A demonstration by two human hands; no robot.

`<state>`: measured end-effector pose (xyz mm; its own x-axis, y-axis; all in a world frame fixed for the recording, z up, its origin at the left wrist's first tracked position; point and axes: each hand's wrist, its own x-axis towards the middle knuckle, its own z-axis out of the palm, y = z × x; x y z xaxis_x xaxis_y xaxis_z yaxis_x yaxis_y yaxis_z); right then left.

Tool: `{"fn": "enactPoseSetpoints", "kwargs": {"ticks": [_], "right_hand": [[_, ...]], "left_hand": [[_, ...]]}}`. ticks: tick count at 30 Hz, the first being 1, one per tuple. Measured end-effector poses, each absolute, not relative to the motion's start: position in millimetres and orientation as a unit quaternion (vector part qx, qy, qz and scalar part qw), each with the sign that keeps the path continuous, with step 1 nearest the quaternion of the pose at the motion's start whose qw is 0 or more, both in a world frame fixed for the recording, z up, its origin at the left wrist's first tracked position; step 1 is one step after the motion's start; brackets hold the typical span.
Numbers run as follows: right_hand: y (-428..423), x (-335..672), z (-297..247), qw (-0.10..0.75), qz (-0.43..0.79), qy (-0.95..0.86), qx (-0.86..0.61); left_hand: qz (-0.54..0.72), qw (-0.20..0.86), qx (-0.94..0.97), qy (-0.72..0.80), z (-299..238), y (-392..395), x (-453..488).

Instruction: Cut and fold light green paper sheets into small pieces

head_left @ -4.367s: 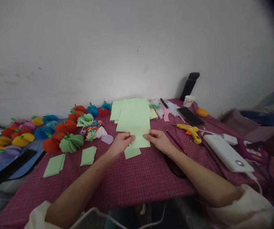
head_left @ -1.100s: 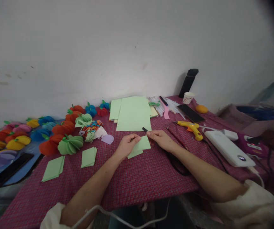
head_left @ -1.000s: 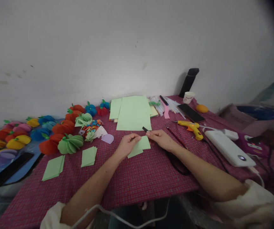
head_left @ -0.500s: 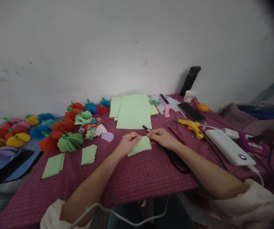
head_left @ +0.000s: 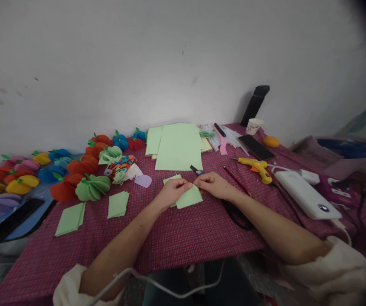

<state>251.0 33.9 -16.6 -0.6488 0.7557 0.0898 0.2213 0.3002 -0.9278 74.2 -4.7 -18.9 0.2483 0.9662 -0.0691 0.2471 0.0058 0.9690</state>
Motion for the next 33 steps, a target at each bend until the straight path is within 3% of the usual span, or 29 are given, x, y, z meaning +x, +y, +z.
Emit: {"fn": "enactPoseSetpoints", "kwargs": {"ticks": [15,33], "right_hand": [[34.0,250.4,-18.5,0.267,0.505,-0.748,-0.337],[35.4,252.1,-14.8,0.320,0.465,-0.749,-0.348]], "left_hand": [[0.376,0.469,0.628,0.494,-19.4,-4.6,75.0],[0.398,0.549,0.537,0.503,-26.7,-2.1,73.3]]}}
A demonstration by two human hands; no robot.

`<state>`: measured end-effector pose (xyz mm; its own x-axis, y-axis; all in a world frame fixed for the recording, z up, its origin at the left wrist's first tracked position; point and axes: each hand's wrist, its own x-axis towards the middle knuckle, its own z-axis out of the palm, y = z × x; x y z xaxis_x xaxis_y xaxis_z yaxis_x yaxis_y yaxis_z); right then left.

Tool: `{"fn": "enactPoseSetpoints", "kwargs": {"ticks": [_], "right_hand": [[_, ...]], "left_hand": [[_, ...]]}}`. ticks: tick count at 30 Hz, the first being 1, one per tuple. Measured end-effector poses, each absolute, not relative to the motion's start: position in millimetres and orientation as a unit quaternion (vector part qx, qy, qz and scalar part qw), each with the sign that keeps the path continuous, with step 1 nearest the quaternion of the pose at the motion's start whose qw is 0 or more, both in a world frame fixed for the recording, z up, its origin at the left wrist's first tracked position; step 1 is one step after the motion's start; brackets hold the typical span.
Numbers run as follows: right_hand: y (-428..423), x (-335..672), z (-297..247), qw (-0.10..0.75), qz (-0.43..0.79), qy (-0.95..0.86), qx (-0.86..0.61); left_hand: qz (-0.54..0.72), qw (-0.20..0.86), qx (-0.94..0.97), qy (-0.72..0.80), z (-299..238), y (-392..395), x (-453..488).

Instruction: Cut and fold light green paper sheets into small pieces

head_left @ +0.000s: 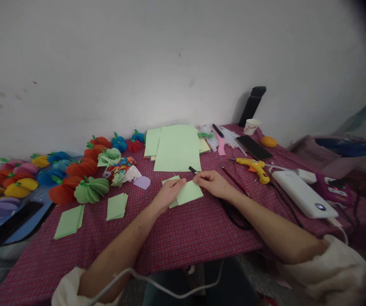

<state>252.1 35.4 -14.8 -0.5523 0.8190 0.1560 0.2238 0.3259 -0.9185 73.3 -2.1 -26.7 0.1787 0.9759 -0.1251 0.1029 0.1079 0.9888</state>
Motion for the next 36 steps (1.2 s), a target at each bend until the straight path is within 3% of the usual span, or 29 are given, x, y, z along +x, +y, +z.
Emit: {"fn": "enactPoseSetpoints", "kwargs": {"ticks": [18,36], "right_hand": [[34.1,251.2,-15.9,0.315,0.443,-0.760,-0.356],[35.5,255.7,-8.5,0.348,0.408,-0.748,-0.390]], "left_hand": [[0.390,0.583,0.513,0.494,-20.4,-5.7,74.9],[0.396,0.543,0.536,0.511,-20.0,-2.5,69.5]]}}
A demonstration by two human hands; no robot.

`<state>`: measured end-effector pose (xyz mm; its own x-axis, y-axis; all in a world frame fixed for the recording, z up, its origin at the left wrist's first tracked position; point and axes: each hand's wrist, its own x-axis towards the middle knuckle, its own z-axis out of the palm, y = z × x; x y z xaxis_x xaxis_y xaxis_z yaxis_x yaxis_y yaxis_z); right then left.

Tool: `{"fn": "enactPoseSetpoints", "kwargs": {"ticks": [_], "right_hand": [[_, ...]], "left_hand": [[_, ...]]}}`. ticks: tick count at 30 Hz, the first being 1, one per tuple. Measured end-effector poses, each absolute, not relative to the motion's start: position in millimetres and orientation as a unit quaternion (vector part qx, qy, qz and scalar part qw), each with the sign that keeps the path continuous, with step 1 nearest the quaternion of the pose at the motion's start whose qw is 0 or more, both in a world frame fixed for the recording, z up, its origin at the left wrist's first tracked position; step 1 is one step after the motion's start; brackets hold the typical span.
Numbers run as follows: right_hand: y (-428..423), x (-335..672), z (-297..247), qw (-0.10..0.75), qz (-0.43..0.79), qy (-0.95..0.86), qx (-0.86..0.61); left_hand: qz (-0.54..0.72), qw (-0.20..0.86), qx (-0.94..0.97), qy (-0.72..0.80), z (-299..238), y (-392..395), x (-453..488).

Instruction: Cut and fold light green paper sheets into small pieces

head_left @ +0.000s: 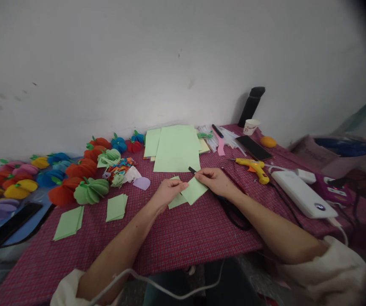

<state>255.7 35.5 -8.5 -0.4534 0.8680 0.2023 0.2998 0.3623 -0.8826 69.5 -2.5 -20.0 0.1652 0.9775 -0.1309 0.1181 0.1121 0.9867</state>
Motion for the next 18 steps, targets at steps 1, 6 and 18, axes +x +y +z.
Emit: {"fn": "enactPoseSetpoints", "kwargs": {"ticks": [1,6,18], "right_hand": [[35.7,256.4,-7.4,0.349,0.410,-0.746,-0.391],[41.0,261.6,-6.1,0.358,0.407,-0.739,-0.399],[38.1,256.1,-9.9,0.384,0.432,-0.713,-0.396]], "left_hand": [[0.394,0.541,0.537,0.513,-19.4,-2.2,69.2],[0.388,0.495,0.581,0.517,-16.4,0.6,61.9],[0.416,0.563,0.526,0.483,-11.5,-3.0,61.3]]}}
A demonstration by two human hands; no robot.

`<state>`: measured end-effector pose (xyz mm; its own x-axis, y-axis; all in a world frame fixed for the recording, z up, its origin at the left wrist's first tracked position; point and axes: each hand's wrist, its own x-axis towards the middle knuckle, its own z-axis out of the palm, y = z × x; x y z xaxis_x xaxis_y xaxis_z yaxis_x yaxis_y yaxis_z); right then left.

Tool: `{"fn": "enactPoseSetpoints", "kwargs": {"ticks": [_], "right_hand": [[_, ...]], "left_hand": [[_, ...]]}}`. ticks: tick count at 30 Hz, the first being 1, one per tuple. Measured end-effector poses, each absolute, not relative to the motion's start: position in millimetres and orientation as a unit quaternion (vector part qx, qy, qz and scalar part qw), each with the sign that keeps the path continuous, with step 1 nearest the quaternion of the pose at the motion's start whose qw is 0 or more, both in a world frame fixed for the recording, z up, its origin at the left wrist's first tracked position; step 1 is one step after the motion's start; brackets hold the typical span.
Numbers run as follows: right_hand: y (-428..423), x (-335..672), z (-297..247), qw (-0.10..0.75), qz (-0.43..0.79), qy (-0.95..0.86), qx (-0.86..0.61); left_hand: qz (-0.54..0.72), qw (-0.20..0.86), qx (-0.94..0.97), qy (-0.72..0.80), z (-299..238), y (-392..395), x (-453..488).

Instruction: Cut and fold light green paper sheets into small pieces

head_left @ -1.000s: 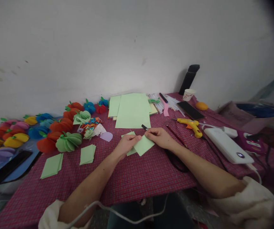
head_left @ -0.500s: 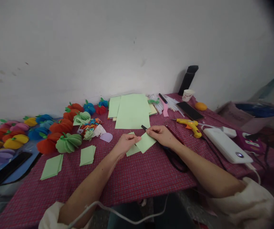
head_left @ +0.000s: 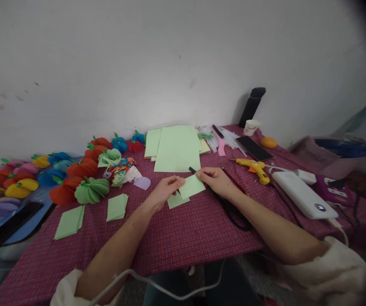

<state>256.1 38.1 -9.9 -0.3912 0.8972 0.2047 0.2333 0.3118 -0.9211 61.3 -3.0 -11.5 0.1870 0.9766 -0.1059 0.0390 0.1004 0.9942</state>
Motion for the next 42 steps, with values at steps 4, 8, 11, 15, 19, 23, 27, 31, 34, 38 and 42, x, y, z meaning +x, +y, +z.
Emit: {"fn": "enactPoseSetpoints", "kwargs": {"ticks": [4,8,11,15,19,23,27,31,34,38,42], "right_hand": [[34.7,253.1,-8.5,0.399,0.457,-0.692,-0.391],[34.9,253.1,-10.2,0.342,0.547,-0.667,-0.373],[34.9,253.5,-13.4,0.296,0.571,-0.673,-0.366],[34.3,253.7,-14.2,0.292,0.571,-0.674,-0.366],[33.4,253.5,-11.7,0.294,0.574,-0.669,-0.369],[33.9,253.9,-11.7,0.286,0.593,-0.660,-0.363],[34.9,255.2,-13.6,0.284,0.618,-0.644,-0.350],[33.7,254.9,-14.1,0.283,0.634,-0.627,-0.354],[32.2,253.7,-13.1,0.276,0.642,-0.610,-0.373],[31.1,253.4,-10.9,0.265,0.652,-0.602,-0.378],[30.4,254.8,-8.9,0.243,0.669,-0.603,-0.360]], "left_hand": [[0.393,0.595,0.510,0.481,-14.1,-6.8,69.2],[0.414,0.584,0.504,0.482,-15.0,-5.2,67.1],[0.420,0.579,0.506,0.483,-15.1,-3.5,64.5],[0.425,0.569,0.512,0.484,-15.9,-3.5,64.6],[0.400,0.590,0.519,0.472,-16.9,-4.2,66.0],[0.400,0.591,0.521,0.469,-18.1,-2.6,64.5],[0.390,0.595,0.528,0.464,-19.6,-0.9,61.4],[0.388,0.606,0.520,0.461,-20.2,-1.6,60.3],[0.402,0.602,0.515,0.458,-20.4,-1.5,60.7],[0.421,0.583,0.522,0.460,-23.0,0.8,60.3],[0.415,0.586,0.526,0.456,-26.9,2.5,58.8]]}}
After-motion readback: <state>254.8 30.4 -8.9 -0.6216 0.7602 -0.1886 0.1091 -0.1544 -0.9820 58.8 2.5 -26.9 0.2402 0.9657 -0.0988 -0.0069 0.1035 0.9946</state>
